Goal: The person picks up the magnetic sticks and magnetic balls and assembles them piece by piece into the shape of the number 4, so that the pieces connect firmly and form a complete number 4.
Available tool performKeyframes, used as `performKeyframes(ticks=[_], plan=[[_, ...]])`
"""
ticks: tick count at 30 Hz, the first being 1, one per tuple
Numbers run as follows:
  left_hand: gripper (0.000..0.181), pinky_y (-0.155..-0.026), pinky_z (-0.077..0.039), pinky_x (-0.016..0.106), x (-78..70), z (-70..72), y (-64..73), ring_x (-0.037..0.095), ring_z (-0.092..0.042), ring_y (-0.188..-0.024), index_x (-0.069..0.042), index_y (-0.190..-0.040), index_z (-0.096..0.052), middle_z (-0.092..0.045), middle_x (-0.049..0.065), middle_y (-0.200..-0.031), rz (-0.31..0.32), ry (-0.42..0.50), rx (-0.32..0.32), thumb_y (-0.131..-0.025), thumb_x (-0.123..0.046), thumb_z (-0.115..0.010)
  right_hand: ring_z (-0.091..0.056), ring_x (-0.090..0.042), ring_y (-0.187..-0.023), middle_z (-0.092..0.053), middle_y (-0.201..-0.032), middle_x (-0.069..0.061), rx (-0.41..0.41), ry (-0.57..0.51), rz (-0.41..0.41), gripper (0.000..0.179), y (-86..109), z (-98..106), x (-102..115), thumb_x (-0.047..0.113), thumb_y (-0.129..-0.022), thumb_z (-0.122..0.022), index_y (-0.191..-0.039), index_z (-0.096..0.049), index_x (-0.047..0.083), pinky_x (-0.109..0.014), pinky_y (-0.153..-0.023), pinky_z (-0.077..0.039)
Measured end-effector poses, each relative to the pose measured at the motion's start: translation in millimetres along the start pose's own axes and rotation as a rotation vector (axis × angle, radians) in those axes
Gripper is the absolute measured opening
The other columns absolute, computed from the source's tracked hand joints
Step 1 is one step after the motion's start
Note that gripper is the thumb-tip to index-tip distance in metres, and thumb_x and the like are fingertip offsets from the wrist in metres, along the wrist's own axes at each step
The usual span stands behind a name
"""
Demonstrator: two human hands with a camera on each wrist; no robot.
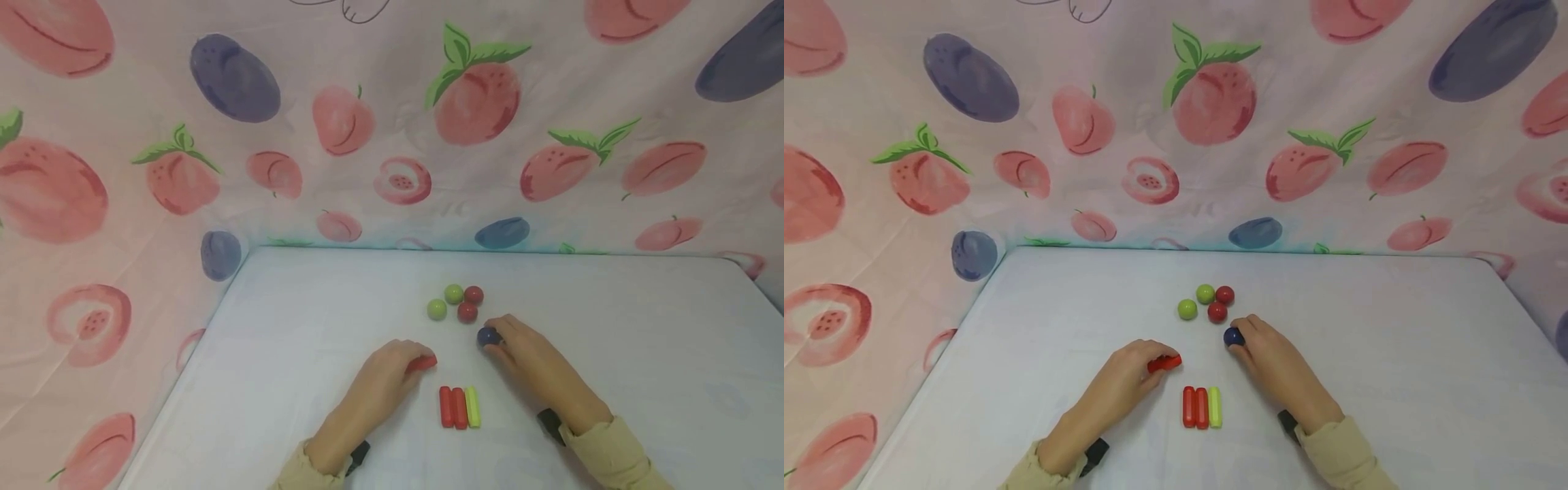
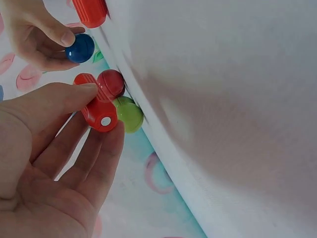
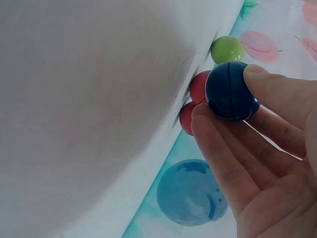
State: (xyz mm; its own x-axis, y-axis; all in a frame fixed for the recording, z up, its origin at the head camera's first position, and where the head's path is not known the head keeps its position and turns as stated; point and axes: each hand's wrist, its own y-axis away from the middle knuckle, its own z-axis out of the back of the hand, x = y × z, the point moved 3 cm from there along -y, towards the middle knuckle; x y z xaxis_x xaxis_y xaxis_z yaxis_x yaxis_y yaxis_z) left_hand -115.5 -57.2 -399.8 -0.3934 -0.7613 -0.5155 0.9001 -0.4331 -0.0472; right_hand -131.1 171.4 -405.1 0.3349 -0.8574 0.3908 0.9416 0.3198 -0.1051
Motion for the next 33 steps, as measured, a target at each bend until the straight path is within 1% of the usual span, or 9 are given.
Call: performKeyframes(ticks=[6, 10, 17, 28, 33], plan=[[0.031, -0.094, -0.054, 0.028, -0.6, 1.7, -4.0, 0.012, -0.064, -0.103, -0.019, -0.118, -0.071, -0.072, -0.005, -0.111, -0.002, 0.014, 0.005, -0.088, -0.011, -0.075, -0.064, -0.024, -0.108, -0.065, -0.112, -0.006, 0.012, -0.015, 0.003, 0.038, -0.2, 1.7, 7.3, 0.017, -0.089, -0.075, -0.122, -0.060, 0.005, -0.044, -0.093, -0.055], [0.033, -0.094, -0.054, 0.028, -0.7, 0.8, -6.1, 0.012, -0.064, -0.104, -0.019, -0.118, -0.071, -0.072, -0.005, -0.112, -0.009, 0.020, 0.006, -0.087, -0.010, -0.076, -0.064, -0.022, -0.106, -0.065, -0.111, -0.005, 0.011, -0.019, 0.021, 0.035, -0.8, 2.2, 11.1, 0.016, -0.089, -0.075, -0.120, -0.060, 0.005, -0.042, -0.093, -0.055], [0.032, -0.093, -0.054, 0.028, -0.8, -1.6, -11.3, 0.012, -0.064, -0.104, -0.017, -0.117, -0.071, -0.072, -0.003, -0.112, -0.058, 0.021, -0.020, -0.087, -0.008, -0.076, -0.065, -0.019, -0.102, -0.065, -0.109, -0.003, -0.007, -0.026, 0.071, 0.032, -0.2, 2.0, 16.4, 0.015, -0.088, -0.075, -0.116, -0.061, 0.008, -0.039, -0.091, -0.056], [0.033, -0.093, -0.053, 0.026, -4.0, -3.3, -17.7, 0.012, -0.064, -0.105, -0.018, -0.118, -0.070, -0.072, -0.003, -0.113, -0.074, 0.039, -0.023, -0.087, -0.009, -0.076, -0.064, -0.016, -0.098, -0.064, -0.106, 0.000, -0.006, -0.027, 0.100, 0.034, 1.3, -1.4, 22.6, 0.015, -0.087, -0.077, -0.115, -0.060, 0.009, -0.037, -0.090, -0.056], [0.035, -0.092, -0.054, 0.025, -5.6, -3.7, -18.8, 0.011, -0.064, -0.103, -0.019, -0.119, -0.070, -0.072, -0.004, -0.113, -0.075, 0.034, -0.023, -0.086, -0.011, -0.077, -0.063, -0.013, -0.096, -0.064, -0.105, 0.001, -0.024, -0.031, 0.126, 0.030, 1.3, -2.7, 24.7, 0.015, -0.088, -0.076, -0.114, -0.061, 0.010, -0.036, -0.089, -0.057]])
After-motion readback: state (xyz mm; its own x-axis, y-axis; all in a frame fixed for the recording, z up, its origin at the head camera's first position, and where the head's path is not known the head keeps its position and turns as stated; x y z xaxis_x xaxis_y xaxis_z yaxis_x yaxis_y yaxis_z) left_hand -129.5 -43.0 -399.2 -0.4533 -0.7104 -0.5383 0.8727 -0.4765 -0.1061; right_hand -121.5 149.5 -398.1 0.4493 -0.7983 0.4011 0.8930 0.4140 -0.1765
